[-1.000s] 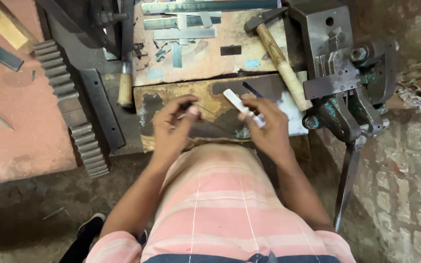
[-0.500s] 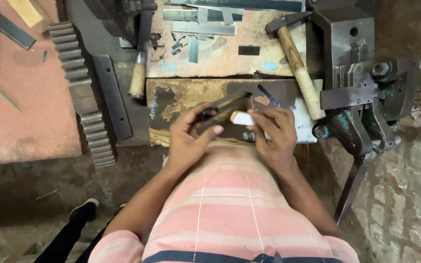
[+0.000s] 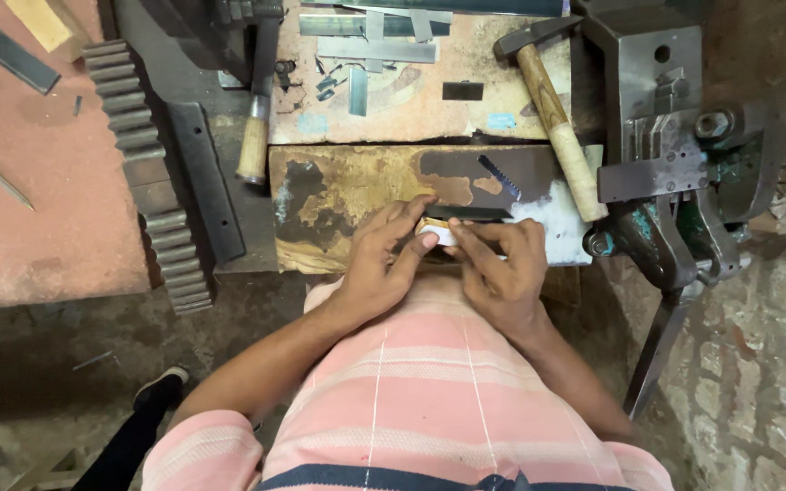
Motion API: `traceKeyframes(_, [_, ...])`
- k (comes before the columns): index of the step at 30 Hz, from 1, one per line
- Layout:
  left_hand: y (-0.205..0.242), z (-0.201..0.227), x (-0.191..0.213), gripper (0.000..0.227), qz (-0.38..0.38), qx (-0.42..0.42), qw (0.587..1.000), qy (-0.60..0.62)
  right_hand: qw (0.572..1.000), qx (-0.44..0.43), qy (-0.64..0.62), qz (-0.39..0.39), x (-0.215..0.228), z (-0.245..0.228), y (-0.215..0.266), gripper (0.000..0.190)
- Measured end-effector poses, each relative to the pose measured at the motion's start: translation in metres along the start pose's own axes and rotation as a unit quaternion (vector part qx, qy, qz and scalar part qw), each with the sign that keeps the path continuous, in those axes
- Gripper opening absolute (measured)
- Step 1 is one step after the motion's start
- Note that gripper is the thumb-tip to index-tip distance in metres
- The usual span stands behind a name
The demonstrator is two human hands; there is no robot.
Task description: The person assembles small metal components by hand, aligning a white rectangular piece with a dark metal strip and inserting them into a manual press. The person repeatedly picks up parts, aligns them, and operates the press to join or shape them.
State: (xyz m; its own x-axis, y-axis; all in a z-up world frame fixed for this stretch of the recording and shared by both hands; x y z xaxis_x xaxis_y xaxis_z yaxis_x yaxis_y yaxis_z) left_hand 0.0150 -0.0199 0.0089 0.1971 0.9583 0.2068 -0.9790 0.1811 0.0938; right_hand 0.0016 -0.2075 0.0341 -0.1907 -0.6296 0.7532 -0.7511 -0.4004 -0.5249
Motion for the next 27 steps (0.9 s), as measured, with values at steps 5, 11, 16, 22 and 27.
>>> traceKeyframes(5, [0.000, -0.004, 0.003, 0.040, -0.009, 0.019, 0.999, -0.031, 1.000, 0.000, -0.004, -0.020, -0.005, -0.003, 0.002, 0.048])
traceKeyframes(11, [-0.001, -0.008, 0.004, 0.051, -0.031, 0.041, 0.997, 0.065, 1.000, -0.006, -0.016, 0.015, -0.008, -0.007, 0.001, 0.043])
traceKeyframes(16, [0.001, -0.018, 0.001, 0.060, -0.060, 0.053, 0.981, 0.175, 0.998, 0.006, -0.022, 0.056, -0.008, -0.007, 0.009, 0.044])
traceKeyframes(22, [-0.001, -0.029, 0.010, 0.043, -0.037, 0.002, 0.998, 0.047, 0.997, -0.009, -0.032, 0.075, -0.010, -0.007, 0.014, 0.042])
traceKeyframes(27, [-0.006, -0.040, 0.006, 0.034, 0.093, 0.123, 0.960, 0.233, 0.988, -0.139, -0.018, 0.060, -0.025, 0.016, 0.020, 0.034])
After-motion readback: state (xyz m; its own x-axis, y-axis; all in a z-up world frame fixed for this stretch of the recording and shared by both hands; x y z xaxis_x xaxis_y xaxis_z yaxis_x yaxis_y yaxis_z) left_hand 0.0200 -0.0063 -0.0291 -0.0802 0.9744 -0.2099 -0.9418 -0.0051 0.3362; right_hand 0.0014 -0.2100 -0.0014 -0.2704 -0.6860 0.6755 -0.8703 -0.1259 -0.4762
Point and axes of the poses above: each hand's wrist, its own y-axis away from the middle knuckle, its own x-axis out of the back of the hand, z = x × y, the point moved 1 cm from there along -y, towards the middle knuckle, and after that the axes turned 9 degrees about x, right-handed, at the moved point
